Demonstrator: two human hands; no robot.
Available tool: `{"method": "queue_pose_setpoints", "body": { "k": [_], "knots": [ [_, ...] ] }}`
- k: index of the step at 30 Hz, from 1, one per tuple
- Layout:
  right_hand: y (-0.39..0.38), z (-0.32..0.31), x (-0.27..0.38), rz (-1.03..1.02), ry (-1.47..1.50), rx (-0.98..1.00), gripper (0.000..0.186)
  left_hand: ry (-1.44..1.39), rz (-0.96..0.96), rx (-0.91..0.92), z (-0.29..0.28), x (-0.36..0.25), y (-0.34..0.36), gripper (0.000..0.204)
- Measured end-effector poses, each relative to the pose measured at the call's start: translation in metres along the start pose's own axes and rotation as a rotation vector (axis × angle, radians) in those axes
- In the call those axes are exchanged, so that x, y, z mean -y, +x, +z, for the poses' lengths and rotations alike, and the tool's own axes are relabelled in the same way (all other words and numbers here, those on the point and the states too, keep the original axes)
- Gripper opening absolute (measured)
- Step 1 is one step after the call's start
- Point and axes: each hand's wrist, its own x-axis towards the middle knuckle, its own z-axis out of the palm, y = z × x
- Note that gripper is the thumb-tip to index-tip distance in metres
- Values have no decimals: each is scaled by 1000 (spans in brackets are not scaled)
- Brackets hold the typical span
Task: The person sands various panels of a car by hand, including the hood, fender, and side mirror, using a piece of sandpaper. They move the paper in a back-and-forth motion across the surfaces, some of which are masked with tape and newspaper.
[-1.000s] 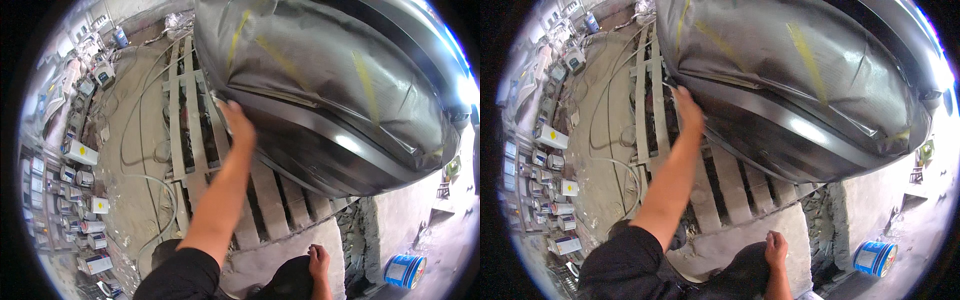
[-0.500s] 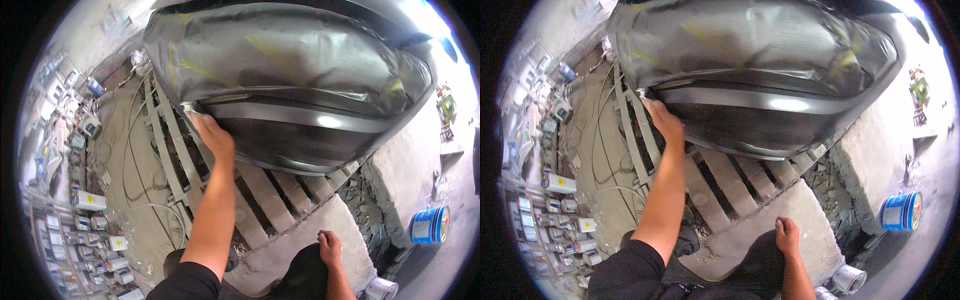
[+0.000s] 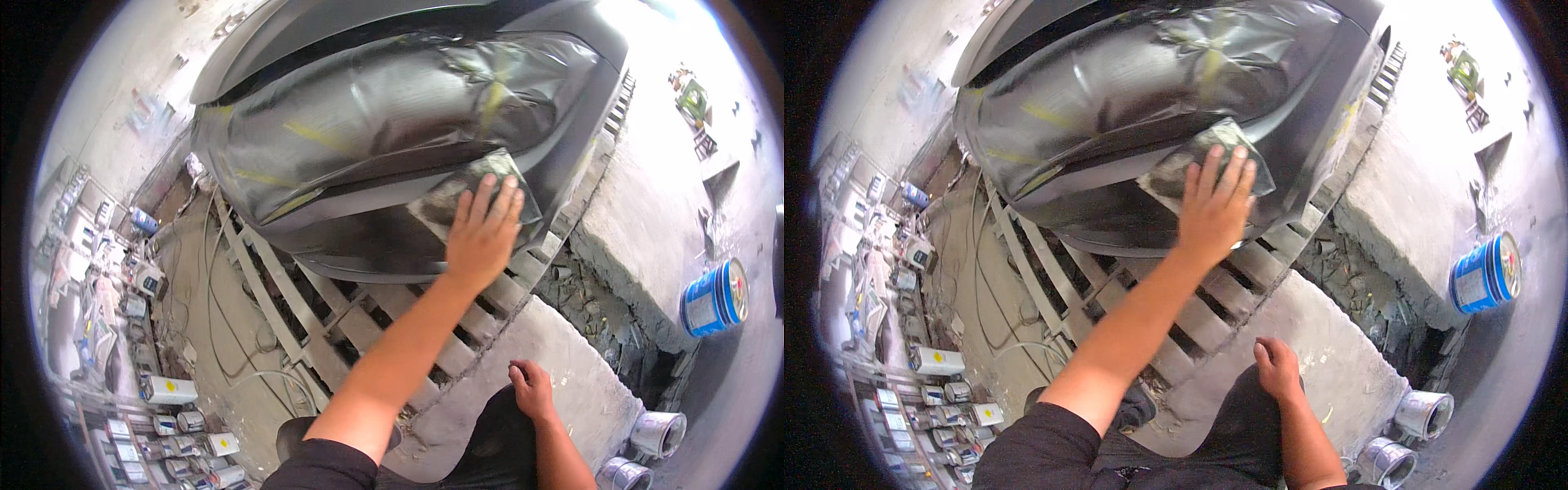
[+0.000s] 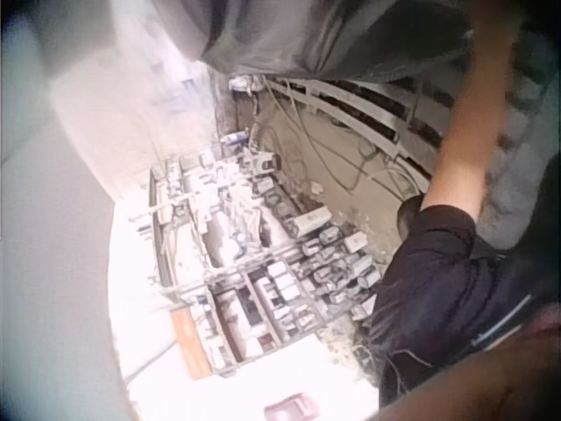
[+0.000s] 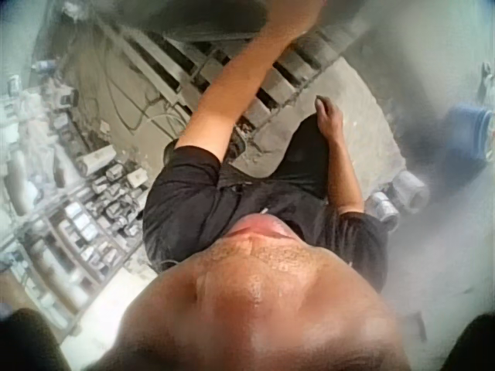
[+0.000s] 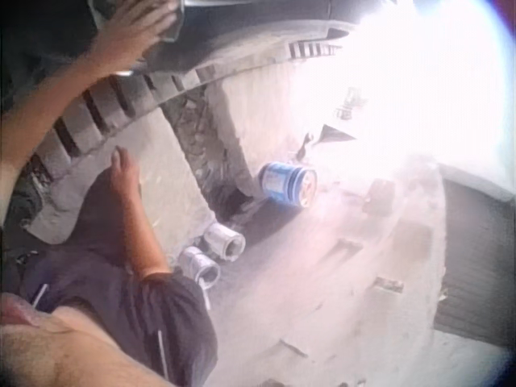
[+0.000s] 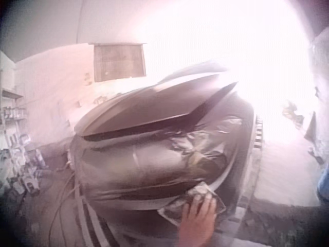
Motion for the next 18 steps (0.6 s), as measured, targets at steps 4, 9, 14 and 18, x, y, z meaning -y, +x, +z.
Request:
{"method": "queue_pose_setpoints", "body": {
  "k": [4,9,14,18],
  "knots": [
    [-7,-14,6,45,8,17,24,313,325,75,-26,61,-25,58],
    [-25,-30,-11,11,73,-84,23,454,493,133,-72,144,-68,61],
    [-23,-35,-12,42,153,-93,21,308,559,161,-53,94,-2,66],
    [-22,-28,-6,64,209,-59,22,323,573,86,-15,20,49,72]
  ]
}}
